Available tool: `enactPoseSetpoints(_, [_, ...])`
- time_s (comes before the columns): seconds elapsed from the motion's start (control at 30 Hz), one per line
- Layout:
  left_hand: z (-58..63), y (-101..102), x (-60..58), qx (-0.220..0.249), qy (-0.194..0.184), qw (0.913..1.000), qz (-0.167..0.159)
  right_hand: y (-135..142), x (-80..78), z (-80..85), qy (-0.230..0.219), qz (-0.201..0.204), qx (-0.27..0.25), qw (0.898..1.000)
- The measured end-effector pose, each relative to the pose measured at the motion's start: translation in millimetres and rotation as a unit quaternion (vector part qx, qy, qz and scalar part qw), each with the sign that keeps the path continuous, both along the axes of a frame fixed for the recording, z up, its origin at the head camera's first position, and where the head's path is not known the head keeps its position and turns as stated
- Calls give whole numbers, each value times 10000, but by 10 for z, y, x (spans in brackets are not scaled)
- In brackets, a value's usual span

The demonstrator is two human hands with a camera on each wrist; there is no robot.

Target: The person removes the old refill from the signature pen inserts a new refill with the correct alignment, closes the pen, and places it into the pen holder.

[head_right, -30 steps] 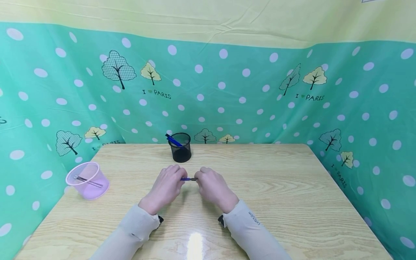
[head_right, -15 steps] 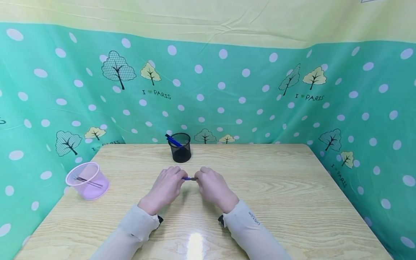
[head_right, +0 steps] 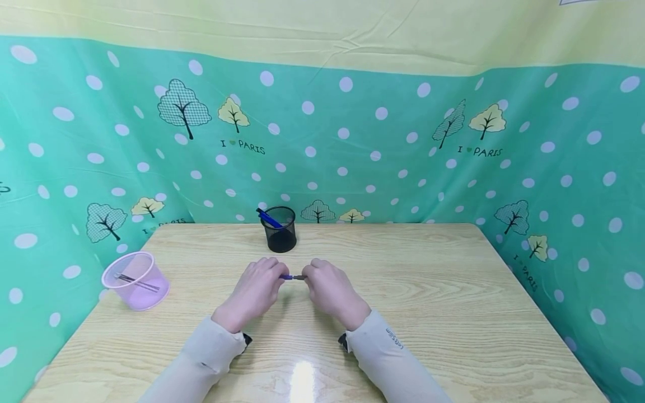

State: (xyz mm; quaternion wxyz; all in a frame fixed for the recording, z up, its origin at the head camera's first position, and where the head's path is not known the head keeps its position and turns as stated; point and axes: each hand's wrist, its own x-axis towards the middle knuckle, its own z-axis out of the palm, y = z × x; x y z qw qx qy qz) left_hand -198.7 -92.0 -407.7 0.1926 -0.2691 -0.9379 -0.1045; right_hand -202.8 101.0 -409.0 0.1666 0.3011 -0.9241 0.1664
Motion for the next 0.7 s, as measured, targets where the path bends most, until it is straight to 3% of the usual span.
enactPoseSetpoints(0.7, [28,-60,-39,11,-275,9996,42,15,0,9,18,14,16,10000])
